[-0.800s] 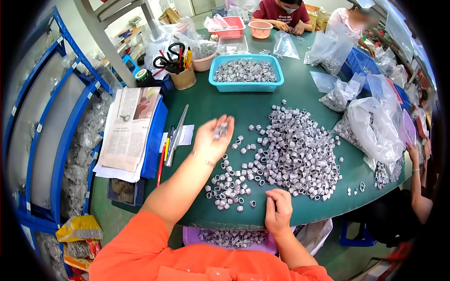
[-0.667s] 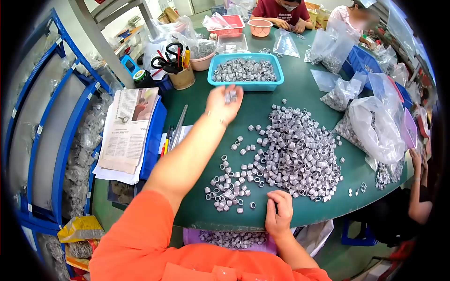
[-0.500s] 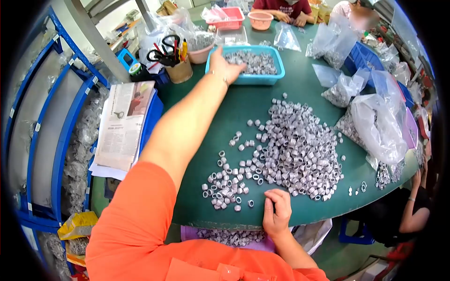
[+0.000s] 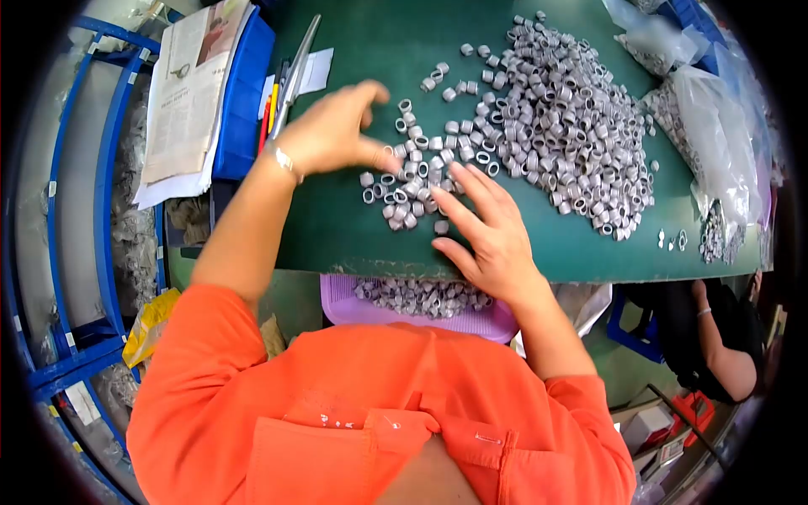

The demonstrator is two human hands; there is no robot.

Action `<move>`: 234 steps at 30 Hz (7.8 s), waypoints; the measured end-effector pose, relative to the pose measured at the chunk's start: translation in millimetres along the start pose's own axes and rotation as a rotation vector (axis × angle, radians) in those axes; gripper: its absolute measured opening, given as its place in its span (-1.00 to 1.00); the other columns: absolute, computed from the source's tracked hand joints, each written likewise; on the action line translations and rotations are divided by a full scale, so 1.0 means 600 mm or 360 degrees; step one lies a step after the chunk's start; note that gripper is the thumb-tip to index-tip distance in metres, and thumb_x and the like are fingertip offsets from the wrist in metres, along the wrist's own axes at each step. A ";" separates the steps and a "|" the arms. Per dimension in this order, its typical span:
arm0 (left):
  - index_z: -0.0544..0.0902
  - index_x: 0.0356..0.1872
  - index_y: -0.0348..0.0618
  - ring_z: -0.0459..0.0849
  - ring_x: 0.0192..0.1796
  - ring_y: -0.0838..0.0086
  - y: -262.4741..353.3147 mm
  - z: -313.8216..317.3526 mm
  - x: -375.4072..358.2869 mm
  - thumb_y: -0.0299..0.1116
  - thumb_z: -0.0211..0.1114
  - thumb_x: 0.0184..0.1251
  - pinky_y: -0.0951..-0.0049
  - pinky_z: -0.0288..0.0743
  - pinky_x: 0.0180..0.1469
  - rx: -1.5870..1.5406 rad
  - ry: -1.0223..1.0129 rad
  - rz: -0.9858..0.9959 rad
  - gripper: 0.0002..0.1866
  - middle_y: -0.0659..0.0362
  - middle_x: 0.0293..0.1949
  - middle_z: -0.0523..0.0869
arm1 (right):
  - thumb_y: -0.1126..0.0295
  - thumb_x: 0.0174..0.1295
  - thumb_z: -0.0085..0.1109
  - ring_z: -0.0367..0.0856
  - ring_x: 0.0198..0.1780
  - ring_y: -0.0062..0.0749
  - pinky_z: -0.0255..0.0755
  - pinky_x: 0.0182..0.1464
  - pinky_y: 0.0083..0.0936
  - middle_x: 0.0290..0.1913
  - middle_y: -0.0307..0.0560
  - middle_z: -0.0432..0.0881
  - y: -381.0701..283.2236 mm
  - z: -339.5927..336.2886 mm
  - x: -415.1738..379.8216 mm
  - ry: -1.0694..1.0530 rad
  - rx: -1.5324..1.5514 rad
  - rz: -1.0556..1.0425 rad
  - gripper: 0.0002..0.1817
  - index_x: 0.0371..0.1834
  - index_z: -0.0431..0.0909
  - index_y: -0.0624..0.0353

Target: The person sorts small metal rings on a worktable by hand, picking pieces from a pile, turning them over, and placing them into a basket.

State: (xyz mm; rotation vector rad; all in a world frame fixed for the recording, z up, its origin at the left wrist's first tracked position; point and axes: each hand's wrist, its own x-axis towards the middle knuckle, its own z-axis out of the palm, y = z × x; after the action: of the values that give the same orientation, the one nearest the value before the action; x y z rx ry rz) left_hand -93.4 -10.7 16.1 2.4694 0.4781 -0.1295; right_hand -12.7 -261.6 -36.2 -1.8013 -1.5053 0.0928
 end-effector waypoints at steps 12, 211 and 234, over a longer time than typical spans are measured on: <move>0.41 0.18 -0.16 0.53 -0.42 0.51 0.060 0.157 -0.126 -0.49 0.58 -0.25 0.49 0.52 -0.31 -0.0549 0.0393 0.0130 -0.19 0.11 -0.06 0.41 | 0.50 -0.09 0.38 0.46 0.07 0.00 0.36 0.10 -0.24 0.06 0.05 0.51 0.009 0.001 -0.040 0.0280 -0.0086 0.0247 -0.62 -0.12 0.58 0.15; 0.39 0.23 -0.21 0.55 0.00 0.44 0.058 0.187 -0.143 -0.69 0.28 0.05 0.56 0.47 -0.10 -0.0600 0.0607 0.0164 -0.37 0.13 0.14 0.48 | 0.38 -0.07 0.26 0.42 -0.04 -0.21 0.26 -0.06 -0.28 -0.12 -0.12 0.46 0.007 0.052 0.003 0.0294 -0.0108 -0.0159 -0.72 -0.23 0.52 0.09; 0.46 0.09 -0.29 0.52 -0.08 0.37 0.054 0.211 -0.154 -0.65 0.21 0.09 0.45 0.39 -0.07 -0.0527 0.0640 0.0215 -0.55 0.08 0.01 0.51 | 0.50 0.07 0.24 0.46 0.01 -0.21 0.16 0.13 -0.25 -0.06 -0.14 0.51 0.007 0.021 -0.041 0.0935 -0.0076 0.0170 -0.74 -0.14 0.52 0.11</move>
State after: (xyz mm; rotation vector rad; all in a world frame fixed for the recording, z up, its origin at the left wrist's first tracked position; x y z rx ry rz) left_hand -164.8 -137.8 -49.6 2.1888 0.4540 0.4724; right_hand -23.2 -276.9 -57.3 -1.7412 -0.9986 -0.3915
